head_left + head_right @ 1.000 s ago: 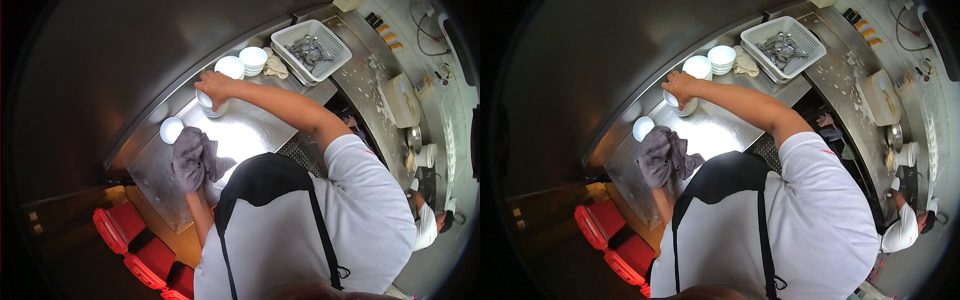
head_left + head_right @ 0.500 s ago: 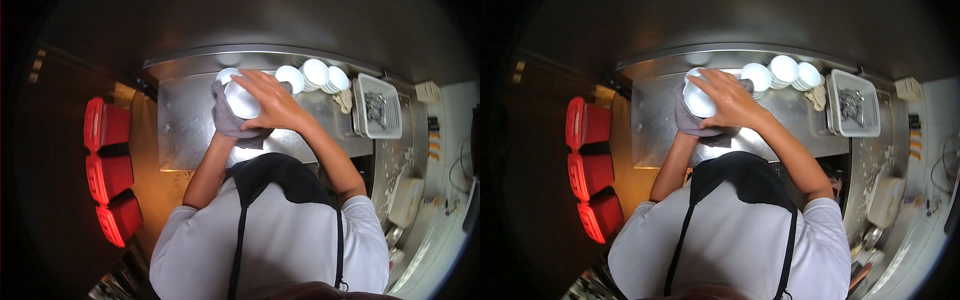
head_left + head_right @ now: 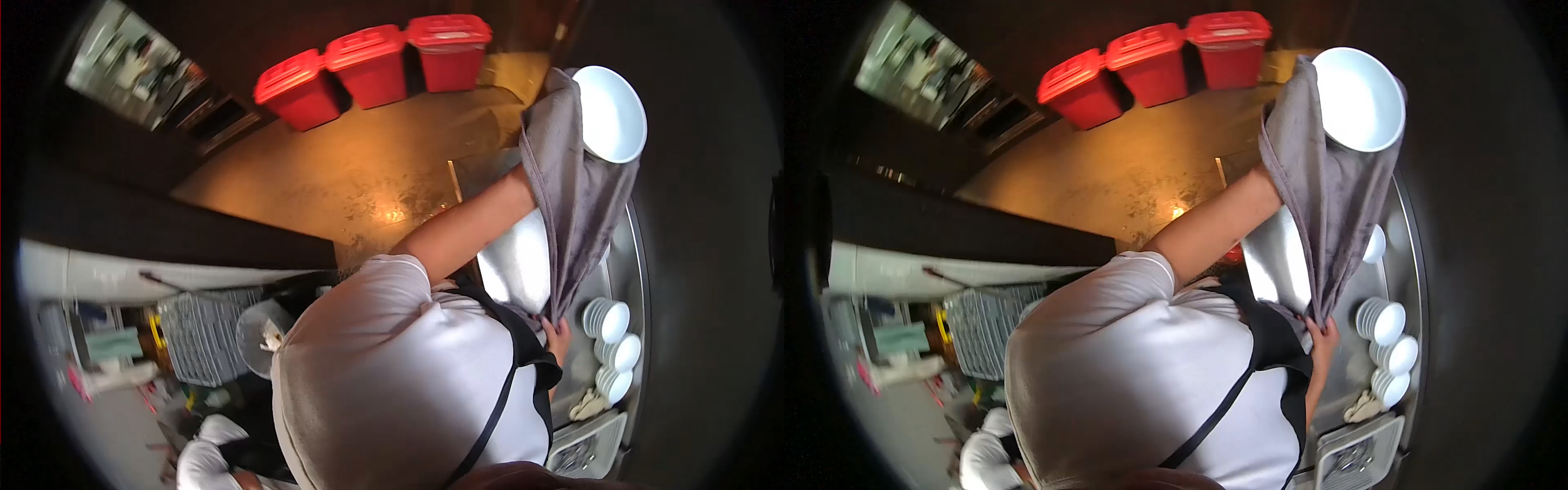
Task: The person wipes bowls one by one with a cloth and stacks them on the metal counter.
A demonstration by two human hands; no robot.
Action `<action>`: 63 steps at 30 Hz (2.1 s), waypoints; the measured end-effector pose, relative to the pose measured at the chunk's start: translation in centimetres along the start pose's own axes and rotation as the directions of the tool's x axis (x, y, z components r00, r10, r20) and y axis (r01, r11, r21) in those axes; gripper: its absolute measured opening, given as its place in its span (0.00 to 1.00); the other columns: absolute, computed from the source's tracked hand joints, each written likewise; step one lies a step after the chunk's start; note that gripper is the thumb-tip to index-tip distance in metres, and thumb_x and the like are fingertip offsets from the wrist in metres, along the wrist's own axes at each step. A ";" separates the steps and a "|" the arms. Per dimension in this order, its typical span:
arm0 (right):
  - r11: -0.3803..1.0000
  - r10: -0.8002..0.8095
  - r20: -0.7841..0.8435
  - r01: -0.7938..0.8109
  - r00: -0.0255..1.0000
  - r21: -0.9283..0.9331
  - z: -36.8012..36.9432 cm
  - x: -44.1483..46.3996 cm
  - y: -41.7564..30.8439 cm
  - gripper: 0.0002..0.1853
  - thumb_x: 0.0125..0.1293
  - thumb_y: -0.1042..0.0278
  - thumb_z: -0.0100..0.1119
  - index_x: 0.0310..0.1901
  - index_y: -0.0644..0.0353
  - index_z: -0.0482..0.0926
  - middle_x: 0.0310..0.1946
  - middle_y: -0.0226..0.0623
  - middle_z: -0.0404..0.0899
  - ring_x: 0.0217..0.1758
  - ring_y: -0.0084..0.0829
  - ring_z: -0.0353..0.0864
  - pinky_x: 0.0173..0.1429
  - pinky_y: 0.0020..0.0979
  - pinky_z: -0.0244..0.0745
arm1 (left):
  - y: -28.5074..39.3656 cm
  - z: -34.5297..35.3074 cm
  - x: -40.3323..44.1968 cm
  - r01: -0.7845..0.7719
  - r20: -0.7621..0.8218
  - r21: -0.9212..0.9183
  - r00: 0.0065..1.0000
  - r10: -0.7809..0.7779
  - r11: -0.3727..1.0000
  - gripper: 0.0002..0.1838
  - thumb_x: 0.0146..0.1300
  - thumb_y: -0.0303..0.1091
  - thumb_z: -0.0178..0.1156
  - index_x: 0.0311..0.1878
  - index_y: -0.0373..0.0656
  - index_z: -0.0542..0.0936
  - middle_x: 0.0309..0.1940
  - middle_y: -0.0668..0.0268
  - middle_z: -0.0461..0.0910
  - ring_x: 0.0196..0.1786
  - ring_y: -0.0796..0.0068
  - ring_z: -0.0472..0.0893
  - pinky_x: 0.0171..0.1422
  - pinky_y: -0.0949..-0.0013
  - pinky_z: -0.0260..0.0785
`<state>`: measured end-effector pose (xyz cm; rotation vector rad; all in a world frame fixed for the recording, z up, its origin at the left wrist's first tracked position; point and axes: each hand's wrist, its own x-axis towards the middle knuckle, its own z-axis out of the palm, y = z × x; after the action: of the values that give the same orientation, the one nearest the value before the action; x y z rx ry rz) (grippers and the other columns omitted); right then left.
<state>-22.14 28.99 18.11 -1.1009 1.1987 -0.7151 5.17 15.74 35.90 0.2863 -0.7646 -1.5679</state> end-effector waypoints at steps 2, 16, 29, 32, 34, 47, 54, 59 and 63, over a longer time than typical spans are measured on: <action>0.999 0.012 -0.255 0.001 0.967 0.052 -3.9 -1.6 2.8 0.24 0.64 0.74 0.71 0.59 0.71 0.76 0.43 0.33 0.82 0.43 0.25 0.82 0.54 0.26 0.75 | -0.8 -2.0 -1.8 -0.112 0.003 0.360 0.993 0.119 0.926 0.26 0.69 0.39 0.64 0.67 0.41 0.73 0.62 0.60 0.77 0.63 0.65 0.76 0.71 0.63 0.68; 0.173 -0.819 0.378 0.814 0.431 -0.555 7.0 -2.0 -21.5 0.14 0.68 0.72 0.57 0.52 0.71 0.78 0.57 0.54 0.80 0.64 0.50 0.78 0.70 0.44 0.68 | -8.0 0.4 -11.7 -0.377 0.384 0.923 0.887 0.258 -0.079 0.30 0.69 0.38 0.58 0.71 0.35 0.68 0.67 0.52 0.72 0.68 0.55 0.72 0.78 0.58 0.59; 0.502 -0.835 -0.265 0.865 0.482 -0.009 3.3 -6.3 -25.9 0.19 0.74 0.64 0.53 0.59 0.70 0.76 0.54 0.50 0.81 0.55 0.39 0.83 0.61 0.38 0.78 | -1.4 2.3 -6.2 -0.435 0.376 0.735 0.900 0.221 0.520 0.42 0.62 0.45 0.71 0.72 0.37 0.62 0.69 0.58 0.67 0.70 0.66 0.69 0.76 0.62 0.64; 0.201 -0.885 0.141 0.639 0.443 -0.743 4.0 -5.0 -25.2 0.19 0.67 0.71 0.61 0.57 0.67 0.75 0.50 0.54 0.81 0.51 0.49 0.83 0.55 0.41 0.79 | -3.4 -0.7 -4.9 -0.274 0.345 0.780 0.938 -0.021 0.562 0.41 0.65 0.45 0.69 0.74 0.38 0.61 0.70 0.58 0.67 0.71 0.66 0.69 0.76 0.63 0.63; 0.126 -0.899 0.144 0.560 0.413 -0.819 6.0 -0.8 -23.0 0.17 0.66 0.72 0.61 0.55 0.64 0.74 0.48 0.54 0.81 0.51 0.55 0.82 0.54 0.43 0.78 | -4.1 -1.2 -4.7 -0.216 0.316 0.839 0.941 -0.123 0.500 0.36 0.68 0.42 0.65 0.74 0.40 0.64 0.68 0.57 0.70 0.71 0.64 0.70 0.76 0.64 0.63; 0.701 -0.707 -0.552 0.545 0.442 -0.461 11.7 -0.2 -23.0 0.17 0.64 0.70 0.59 0.53 0.68 0.81 0.51 0.49 0.82 0.52 0.37 0.84 0.54 0.36 0.79 | -1.6 -4.8 -0.6 0.494 -0.044 -0.143 0.863 -0.504 0.858 0.33 0.73 0.56 0.56 0.69 0.39 0.71 0.64 0.56 0.75 0.67 0.58 0.74 0.73 0.59 0.69; 0.267 -0.924 -0.121 0.386 0.362 -0.883 14.1 4.4 -18.5 0.28 0.51 0.60 0.67 0.56 0.61 0.82 0.63 0.56 0.76 0.70 0.56 0.72 0.72 0.51 0.69 | -5.5 -10.0 -0.8 -0.166 0.416 0.801 0.846 -0.335 0.575 0.28 0.69 0.53 0.58 0.61 0.38 0.77 0.58 0.54 0.79 0.62 0.57 0.78 0.68 0.57 0.71; 0.653 -0.757 -0.343 0.644 0.556 -0.397 11.4 7.2 -18.7 0.29 0.66 0.53 0.61 0.64 0.63 0.78 0.66 0.50 0.75 0.69 0.50 0.74 0.74 0.46 0.68 | -7.1 -11.6 -1.1 -0.121 0.407 0.837 0.789 -0.460 0.533 0.25 0.69 0.50 0.57 0.58 0.38 0.79 0.56 0.53 0.80 0.60 0.56 0.79 0.67 0.57 0.72; 0.803 -0.557 -0.460 0.589 0.692 -0.085 10.1 9.2 -12.4 0.21 0.77 0.63 0.54 0.65 0.64 0.73 0.59 0.37 0.79 0.61 0.27 0.78 0.67 0.33 0.74 | -9.2 -12.3 -0.9 -0.153 0.383 0.882 0.784 -0.490 0.445 0.23 0.68 0.48 0.57 0.55 0.38 0.80 0.55 0.53 0.82 0.59 0.56 0.80 0.65 0.57 0.73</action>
<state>-8.72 19.29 26.24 -1.3033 1.2059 -1.5781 5.42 12.68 20.84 0.6724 -2.1732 -1.2909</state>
